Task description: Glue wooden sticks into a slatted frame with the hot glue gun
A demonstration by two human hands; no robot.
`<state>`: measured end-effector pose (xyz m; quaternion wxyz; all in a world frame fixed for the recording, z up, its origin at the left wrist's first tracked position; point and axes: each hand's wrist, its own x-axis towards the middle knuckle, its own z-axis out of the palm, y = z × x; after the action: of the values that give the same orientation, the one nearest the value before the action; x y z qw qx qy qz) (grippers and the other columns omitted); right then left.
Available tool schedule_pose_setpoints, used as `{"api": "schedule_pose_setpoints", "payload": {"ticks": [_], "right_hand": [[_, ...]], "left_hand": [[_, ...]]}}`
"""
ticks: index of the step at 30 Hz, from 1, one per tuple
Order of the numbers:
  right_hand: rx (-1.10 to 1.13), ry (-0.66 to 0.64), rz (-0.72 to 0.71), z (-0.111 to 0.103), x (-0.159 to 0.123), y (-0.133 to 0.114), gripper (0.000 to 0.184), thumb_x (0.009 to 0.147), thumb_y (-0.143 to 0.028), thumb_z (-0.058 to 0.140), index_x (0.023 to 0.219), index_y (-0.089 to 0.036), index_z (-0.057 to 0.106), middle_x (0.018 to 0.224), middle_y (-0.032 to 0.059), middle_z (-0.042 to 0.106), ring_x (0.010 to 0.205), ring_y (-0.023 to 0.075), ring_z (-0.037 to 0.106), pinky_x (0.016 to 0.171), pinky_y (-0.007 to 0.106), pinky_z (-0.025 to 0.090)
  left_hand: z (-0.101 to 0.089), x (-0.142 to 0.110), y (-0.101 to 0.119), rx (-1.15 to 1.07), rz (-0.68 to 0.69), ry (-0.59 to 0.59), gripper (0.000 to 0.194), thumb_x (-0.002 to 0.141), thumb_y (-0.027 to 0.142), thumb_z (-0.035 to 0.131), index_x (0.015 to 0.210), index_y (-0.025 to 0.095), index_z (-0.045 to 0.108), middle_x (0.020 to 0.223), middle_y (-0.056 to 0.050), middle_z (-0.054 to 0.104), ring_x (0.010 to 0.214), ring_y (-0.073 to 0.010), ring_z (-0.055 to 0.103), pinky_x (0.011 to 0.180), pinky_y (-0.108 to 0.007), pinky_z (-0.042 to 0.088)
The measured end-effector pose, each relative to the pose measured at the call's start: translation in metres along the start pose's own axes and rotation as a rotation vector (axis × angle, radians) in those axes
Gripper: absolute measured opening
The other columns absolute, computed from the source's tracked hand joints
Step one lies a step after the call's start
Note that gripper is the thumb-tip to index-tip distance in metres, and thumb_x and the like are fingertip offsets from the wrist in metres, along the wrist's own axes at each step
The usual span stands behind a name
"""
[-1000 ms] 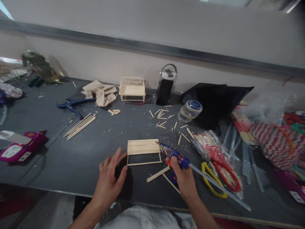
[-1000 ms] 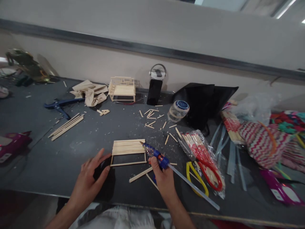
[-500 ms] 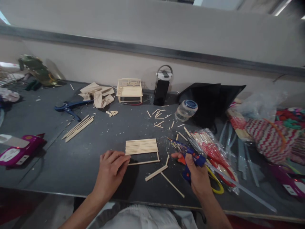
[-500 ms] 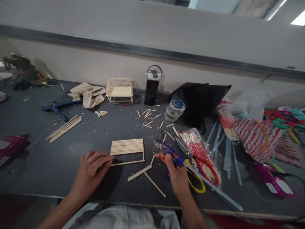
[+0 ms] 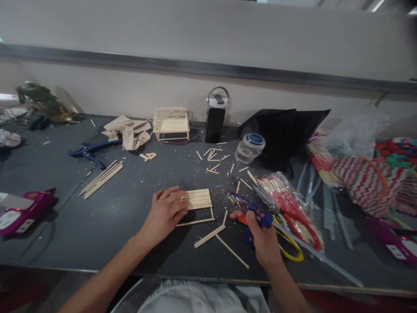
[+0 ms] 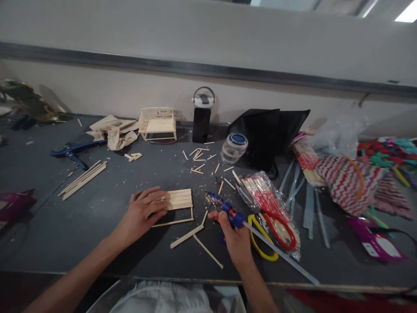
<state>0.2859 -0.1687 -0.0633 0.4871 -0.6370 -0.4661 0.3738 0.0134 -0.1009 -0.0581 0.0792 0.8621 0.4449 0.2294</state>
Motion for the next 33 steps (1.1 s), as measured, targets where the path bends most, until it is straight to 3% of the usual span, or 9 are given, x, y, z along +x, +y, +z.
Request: {"api": "schedule_pose_setpoints", "payload": {"ticks": [14,23,28,33], "right_hand": [[-0.014,0.011,-0.014,0.001,0.001,-0.001,0.040,0.087,-0.055,0.052,0.082,-0.022,0.074,0.085,0.0039,0.075,0.082,0.0222,0.067,0.074,0.030,0.050],[0.004,0.013,-0.046,0.001,0.000,0.007,0.037,0.088,-0.052,0.052,0.083,-0.022,0.073,0.087,0.0034,0.075,0.087,0.0223,0.066,0.084,0.032,0.047],[-0.049,-0.004,-0.028,-0.001,-0.001,0.010,0.039,0.088,-0.054,0.051,0.084,-0.022,0.074,0.087,0.0040,0.075,0.092,0.0243,0.064,0.085,0.033,0.046],[-0.054,-0.007,-0.054,-0.003,0.000,0.013,0.040,0.088,-0.054,0.051,0.083,-0.021,0.073,0.087,0.0043,0.074,0.090,0.0238,0.064,0.086,0.033,0.045]], "left_hand": [[0.001,0.000,-0.002,-0.036,-0.006,-0.010,0.018,0.087,0.024,0.062,0.103,0.031,0.069,0.120,0.000,0.068,0.115,-0.0230,0.055,0.092,-0.042,0.032],[0.000,-0.004,-0.002,-0.036,-0.024,0.004,0.022,0.087,0.027,0.062,0.108,0.029,0.065,0.121,-0.002,0.067,0.118,-0.0230,0.053,0.094,-0.042,0.032],[-0.028,-0.011,-0.018,0.102,-0.144,0.122,0.020,0.091,0.030,0.054,0.106,0.027,0.067,0.115,-0.004,0.069,0.112,-0.0231,0.056,0.091,-0.040,0.035],[-0.069,-0.028,-0.065,0.395,-0.444,0.173,0.026,0.092,0.032,0.046,0.096,0.023,0.070,0.102,-0.006,0.072,0.100,-0.0253,0.058,0.086,-0.040,0.034]]}}
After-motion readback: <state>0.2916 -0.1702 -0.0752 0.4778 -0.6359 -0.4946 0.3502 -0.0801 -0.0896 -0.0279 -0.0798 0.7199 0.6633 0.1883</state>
